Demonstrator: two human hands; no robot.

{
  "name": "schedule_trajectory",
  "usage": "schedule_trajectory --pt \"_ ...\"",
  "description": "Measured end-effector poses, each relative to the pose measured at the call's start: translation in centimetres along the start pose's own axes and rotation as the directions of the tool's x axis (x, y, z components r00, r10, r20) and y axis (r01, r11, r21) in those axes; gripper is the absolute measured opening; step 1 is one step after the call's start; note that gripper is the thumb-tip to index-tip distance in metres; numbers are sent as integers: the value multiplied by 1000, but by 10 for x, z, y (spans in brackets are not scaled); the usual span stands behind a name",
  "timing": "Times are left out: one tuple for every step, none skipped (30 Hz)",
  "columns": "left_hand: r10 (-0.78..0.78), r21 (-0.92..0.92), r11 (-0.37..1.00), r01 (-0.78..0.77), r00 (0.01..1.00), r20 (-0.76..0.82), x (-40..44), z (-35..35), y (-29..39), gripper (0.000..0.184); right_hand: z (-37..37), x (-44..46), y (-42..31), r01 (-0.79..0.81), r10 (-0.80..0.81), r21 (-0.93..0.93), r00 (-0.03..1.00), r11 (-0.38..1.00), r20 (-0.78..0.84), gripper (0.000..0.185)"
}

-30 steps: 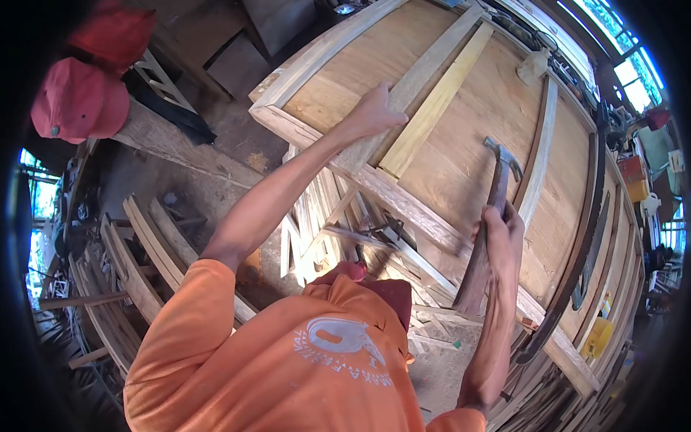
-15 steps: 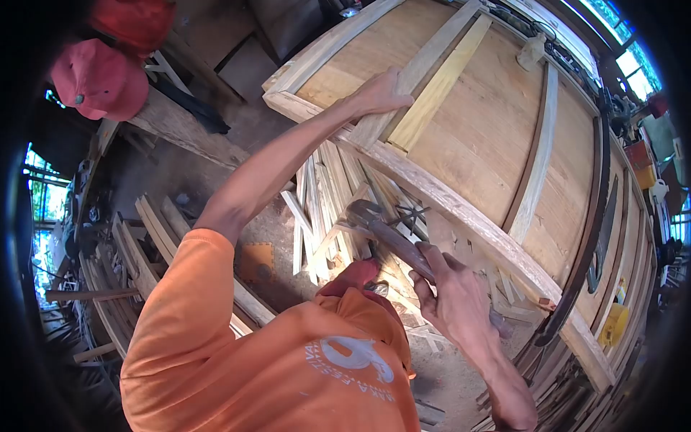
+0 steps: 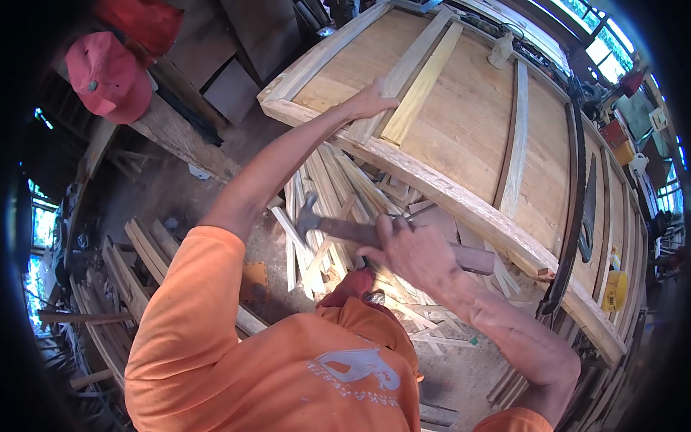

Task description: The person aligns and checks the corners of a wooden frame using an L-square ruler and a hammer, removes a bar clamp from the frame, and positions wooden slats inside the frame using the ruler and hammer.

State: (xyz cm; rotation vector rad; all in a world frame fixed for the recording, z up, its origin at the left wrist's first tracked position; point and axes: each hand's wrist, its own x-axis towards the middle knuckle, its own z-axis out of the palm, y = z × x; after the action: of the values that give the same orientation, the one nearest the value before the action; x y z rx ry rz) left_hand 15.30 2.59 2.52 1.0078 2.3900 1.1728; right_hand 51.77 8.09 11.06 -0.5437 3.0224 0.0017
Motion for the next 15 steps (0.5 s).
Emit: schedule_trajectory --pt "-1 -3 1000 1 1000 -1 0 1 -2 101 2 -3 -12 72 -72 -7 996 997 -50 65" --pt "2 -11 1000 -2 1000 -4 1 2 -2 102 5 -2 -11 72 -72 -8 996 997 -50 65" --pt "7 -16 1000 -7 1000 -8 3 1 -3 103 9 1 -9 169 -175 -86 982 982 -64 63" --pt "9 -12 1000 -9 1000 -8 7 0 -3 103 12 5 -6 261 -276 -165 958 951 -73 62" --pt "16 14 1000 -16 1000 -7 9 0 -5 103 11 16 8 58 -56 -195 998 979 15 66" --pt "18 33 999 -17 1000 -4 8 4 -9 103 10 24 18 59 -56 -189 998 980 21 66" --pt "13 28 1000 -13 1000 -4 3 8 -8 103 9 33 26 -128 127 -188 992 974 -18 63" --pt "15 -6 1000 -15 1000 -7 6 5 -4 103 5 42 37 -300 292 -195 954 934 -71 61" --pt "7 -34 999 -7 1000 -1 4 1 -5 103 5 48 39 -286 277 -198 958 937 -74 61" --pt "-6 -43 999 7 1000 24 -2 13 -10 103 10 39 33 -297 283 -168 953 940 -104 61" --pt "0 9 1000 0 1000 -6 1 12 -11 98 11 39 34 -299 275 -153 948 942 -159 60" --pt "14 67 998 -11 999 -39 8 6 -10 93 12 38 33 -299 273 -155 947 941 -170 60" --pt "19 71 997 -16 999 -35 8 8 -10 93 15 30 23 -264 244 -96 953 960 -180 60" --pt "28 70 997 -24 999 -46 10 5 -9 94 13 26 14 -222 210 -41 957 974 -199 59" --pt "30 63 998 -27 998 -49 10 7 -10 94 12 19 2 -102 96 -28 978 994 -183 59"
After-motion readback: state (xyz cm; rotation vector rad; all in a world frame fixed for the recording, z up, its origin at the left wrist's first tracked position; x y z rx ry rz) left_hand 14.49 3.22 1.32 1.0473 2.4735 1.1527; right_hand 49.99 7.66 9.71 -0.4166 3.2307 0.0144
